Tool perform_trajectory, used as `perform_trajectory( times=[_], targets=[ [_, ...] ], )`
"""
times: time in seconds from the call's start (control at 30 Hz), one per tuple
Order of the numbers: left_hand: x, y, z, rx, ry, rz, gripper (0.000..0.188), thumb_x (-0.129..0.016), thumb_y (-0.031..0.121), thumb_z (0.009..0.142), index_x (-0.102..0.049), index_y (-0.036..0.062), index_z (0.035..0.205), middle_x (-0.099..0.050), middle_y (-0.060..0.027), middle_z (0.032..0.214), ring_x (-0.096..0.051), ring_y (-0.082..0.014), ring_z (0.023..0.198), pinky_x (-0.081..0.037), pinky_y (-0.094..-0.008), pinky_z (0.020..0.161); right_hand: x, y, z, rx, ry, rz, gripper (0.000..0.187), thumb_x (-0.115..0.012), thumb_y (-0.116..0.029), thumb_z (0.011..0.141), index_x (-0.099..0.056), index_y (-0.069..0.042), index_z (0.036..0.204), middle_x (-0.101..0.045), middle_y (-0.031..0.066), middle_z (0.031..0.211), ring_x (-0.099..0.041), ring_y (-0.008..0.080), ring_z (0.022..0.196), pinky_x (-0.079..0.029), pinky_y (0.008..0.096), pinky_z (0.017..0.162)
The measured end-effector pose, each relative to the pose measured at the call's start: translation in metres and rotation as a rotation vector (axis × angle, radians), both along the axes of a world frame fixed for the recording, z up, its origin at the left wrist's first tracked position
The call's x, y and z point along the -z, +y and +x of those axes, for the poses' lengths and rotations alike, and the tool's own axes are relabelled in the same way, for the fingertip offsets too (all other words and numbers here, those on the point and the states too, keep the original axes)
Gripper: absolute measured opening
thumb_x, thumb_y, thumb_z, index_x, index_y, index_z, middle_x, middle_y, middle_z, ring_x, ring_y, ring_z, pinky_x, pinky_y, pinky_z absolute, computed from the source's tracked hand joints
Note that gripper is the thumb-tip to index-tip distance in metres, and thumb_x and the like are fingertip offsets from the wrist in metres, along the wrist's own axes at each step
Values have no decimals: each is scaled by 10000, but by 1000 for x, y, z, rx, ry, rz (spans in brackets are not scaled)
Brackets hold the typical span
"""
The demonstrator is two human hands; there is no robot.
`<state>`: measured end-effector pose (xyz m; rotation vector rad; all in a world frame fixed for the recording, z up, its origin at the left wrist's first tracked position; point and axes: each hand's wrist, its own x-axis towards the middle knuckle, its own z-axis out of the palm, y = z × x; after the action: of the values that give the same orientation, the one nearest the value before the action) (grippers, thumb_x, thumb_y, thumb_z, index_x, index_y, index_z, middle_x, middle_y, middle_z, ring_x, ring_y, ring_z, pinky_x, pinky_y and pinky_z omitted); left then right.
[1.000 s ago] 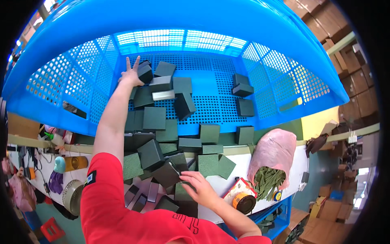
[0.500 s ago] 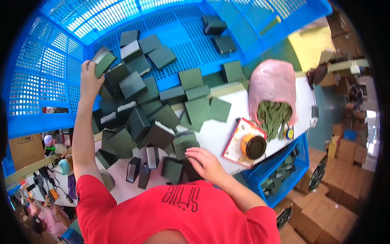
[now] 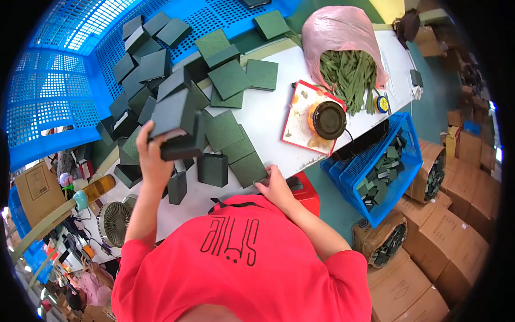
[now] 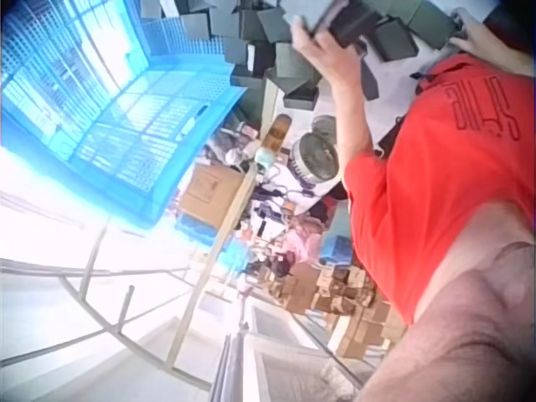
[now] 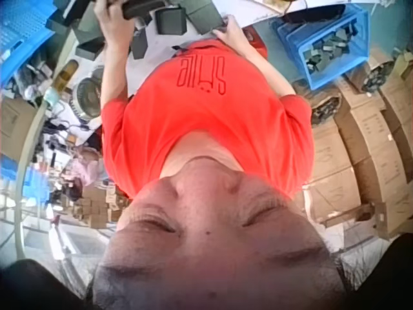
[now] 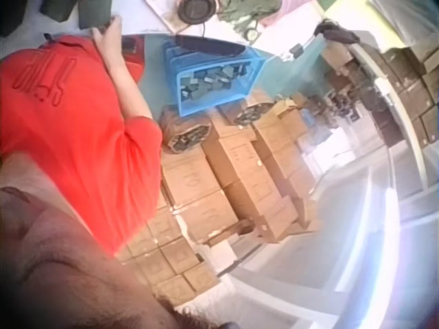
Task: The person sits at a table and repeatedly picks up green rectangular sponges and green ribbons. They wrap the ribbons around the sponges to create handles and place the finished items into a blue crate.
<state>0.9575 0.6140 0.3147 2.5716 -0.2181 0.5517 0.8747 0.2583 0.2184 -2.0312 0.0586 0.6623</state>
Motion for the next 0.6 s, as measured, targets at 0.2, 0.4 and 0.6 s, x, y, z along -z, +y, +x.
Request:
perform_trajectory(
  times=[0.2,0.4,0.6],
  targets=[
    [4,-39,-49,78,201,228,542,-750,4,671,-648,77,1198,-440,-147,1497,-371,-392,1391,-313,-538,1129,35,7,10,292,-65,66,519,-732,-132,902,-454,1,1320,-656,164,959,-717,238,811,-560,347,682],
    [-33,-79,-56,209,556,290,591,-860,183,701,-649,110,1249,-382,-88,1588,-219,-366,1528,-105,-716,1163,4,-10,14,523,125,400,300,-567,-210,1050,-571,-29,1289,-673,93,1074,-684,134,842,-544,260,667],
    [-28,-110,-63,419,409,19,404,-823,101,741,-679,77,1118,-613,-112,1307,-496,-368,1318,-300,-584,1117,-30,-48,-26,700,90,660,169,-531,-129,1043,-616,-31,1153,-689,89,1033,-676,131,805,-536,254,660]
  ],
)
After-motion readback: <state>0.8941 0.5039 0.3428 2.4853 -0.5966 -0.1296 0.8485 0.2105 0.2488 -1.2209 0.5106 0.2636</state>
